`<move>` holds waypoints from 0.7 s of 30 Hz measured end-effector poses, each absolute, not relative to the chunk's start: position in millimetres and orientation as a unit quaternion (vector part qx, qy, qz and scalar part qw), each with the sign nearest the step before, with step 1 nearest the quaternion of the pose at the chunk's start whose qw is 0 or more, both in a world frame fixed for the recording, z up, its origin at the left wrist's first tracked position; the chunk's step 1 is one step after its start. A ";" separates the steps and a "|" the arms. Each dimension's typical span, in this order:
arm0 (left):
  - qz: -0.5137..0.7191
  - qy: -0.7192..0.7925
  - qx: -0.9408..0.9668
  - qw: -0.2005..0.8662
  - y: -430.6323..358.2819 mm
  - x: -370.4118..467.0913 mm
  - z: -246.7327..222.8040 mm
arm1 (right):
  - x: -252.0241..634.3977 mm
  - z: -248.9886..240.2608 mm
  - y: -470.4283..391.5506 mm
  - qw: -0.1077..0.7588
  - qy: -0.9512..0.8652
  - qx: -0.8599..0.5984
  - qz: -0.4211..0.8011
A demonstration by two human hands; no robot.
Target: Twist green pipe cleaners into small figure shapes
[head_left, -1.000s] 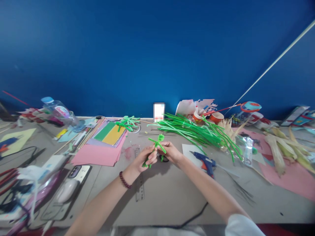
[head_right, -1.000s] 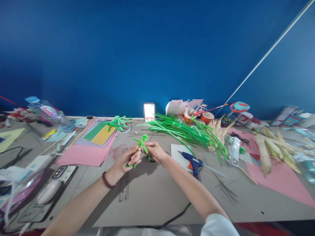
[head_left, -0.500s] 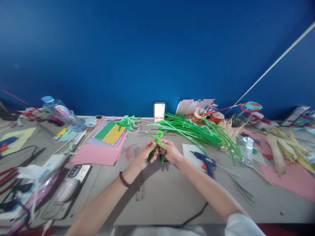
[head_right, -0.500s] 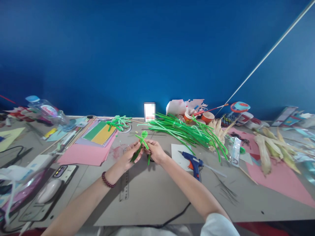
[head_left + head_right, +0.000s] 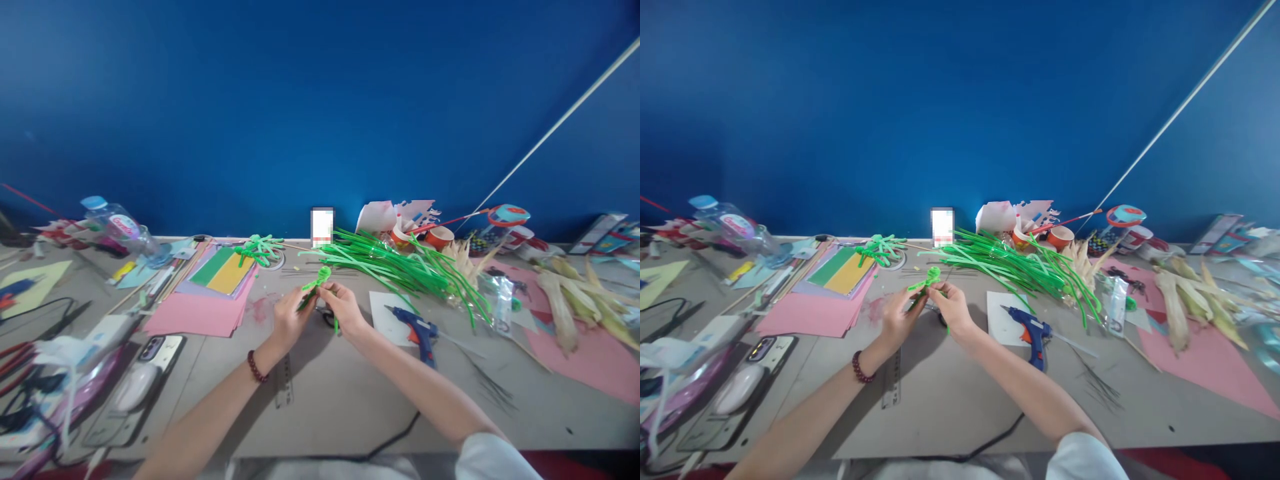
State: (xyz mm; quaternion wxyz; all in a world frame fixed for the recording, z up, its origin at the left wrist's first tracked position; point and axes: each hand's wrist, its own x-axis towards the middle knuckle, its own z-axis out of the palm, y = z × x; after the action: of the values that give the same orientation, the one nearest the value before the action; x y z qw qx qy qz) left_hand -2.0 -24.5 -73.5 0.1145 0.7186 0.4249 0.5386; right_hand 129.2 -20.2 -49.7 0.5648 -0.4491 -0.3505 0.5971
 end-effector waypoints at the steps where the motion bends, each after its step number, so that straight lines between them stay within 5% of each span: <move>1: 0.538 0.420 0.723 0.108 -24.7 -2.1 -72.9 | 129.1 -48.8 -21.7 0.570 -0.354 -0.453 0.587; 6: 0.569 0.415 0.683 0.192 -26.2 2.1 -70.1 | 128.2 -48.4 -29.8 0.581 -0.381 -0.485 0.532; 14: 0.619 0.438 0.389 0.523 -27.8 19.9 -63.6 | 120.7 -51.8 -44.0 0.590 -0.486 -0.498 0.410; 21: 0.608 0.408 0.282 0.619 -29.2 20.8 -45.2 | 118.6 -63.2 -43.9 0.596 -0.494 -0.495 0.394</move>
State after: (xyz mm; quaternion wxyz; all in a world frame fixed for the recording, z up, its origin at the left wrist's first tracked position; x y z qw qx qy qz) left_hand 20.8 -29.2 -45.2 0.6193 0.2820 0.4084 0.6085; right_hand 118.6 -43.9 -63.2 0.5964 -0.4948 -0.4941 0.3941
